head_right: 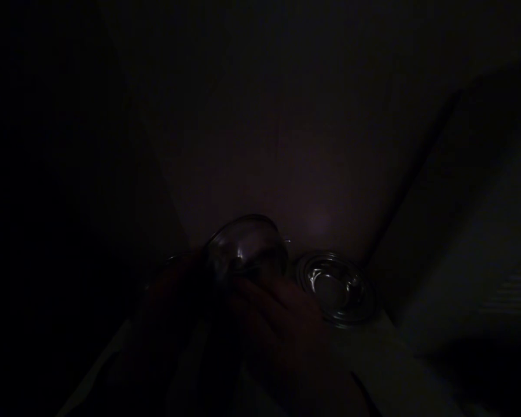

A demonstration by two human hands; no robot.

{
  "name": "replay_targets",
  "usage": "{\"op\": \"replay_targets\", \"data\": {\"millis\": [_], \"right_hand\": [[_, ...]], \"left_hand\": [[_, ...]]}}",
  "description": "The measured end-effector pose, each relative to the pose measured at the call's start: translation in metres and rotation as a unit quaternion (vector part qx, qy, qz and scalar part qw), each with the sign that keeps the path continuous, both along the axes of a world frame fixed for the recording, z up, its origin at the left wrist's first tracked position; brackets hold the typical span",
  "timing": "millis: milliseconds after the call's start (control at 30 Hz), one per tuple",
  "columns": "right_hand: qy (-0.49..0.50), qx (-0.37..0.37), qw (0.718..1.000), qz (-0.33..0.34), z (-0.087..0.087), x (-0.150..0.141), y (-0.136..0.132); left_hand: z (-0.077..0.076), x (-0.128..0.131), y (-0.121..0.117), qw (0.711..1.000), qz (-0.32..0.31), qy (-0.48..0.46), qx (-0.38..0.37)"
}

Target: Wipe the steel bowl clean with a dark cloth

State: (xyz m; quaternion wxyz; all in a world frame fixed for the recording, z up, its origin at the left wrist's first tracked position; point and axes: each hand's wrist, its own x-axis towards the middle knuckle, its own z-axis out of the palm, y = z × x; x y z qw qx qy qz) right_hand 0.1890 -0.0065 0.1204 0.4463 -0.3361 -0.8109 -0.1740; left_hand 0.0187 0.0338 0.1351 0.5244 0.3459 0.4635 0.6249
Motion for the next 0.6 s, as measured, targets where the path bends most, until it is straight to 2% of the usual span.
{"op": "replay_targets", "data": {"millis": [167, 400, 600], "right_hand": [[0.001, 0.022, 0.999, -0.042, 0.0028, 0.002, 0.0044], [-0.002, 0.016, 1.0, -0.013, 0.0057, -0.0017, 0.0004], [0.019, 0.019, 0.999, -0.044, 0.0063, 0.0033, 0.0056]], "left_hand": [[0.0003, 0.0049, -0.006, 1.0, 0.001, 0.006, -0.015], [0.0057, 0.0072, -0.0076, 0.999, 0.032, 0.029, -0.022], [0.0037, 0.0077, -0.0091, 0.999, 0.028, 0.033, -0.017]]}}
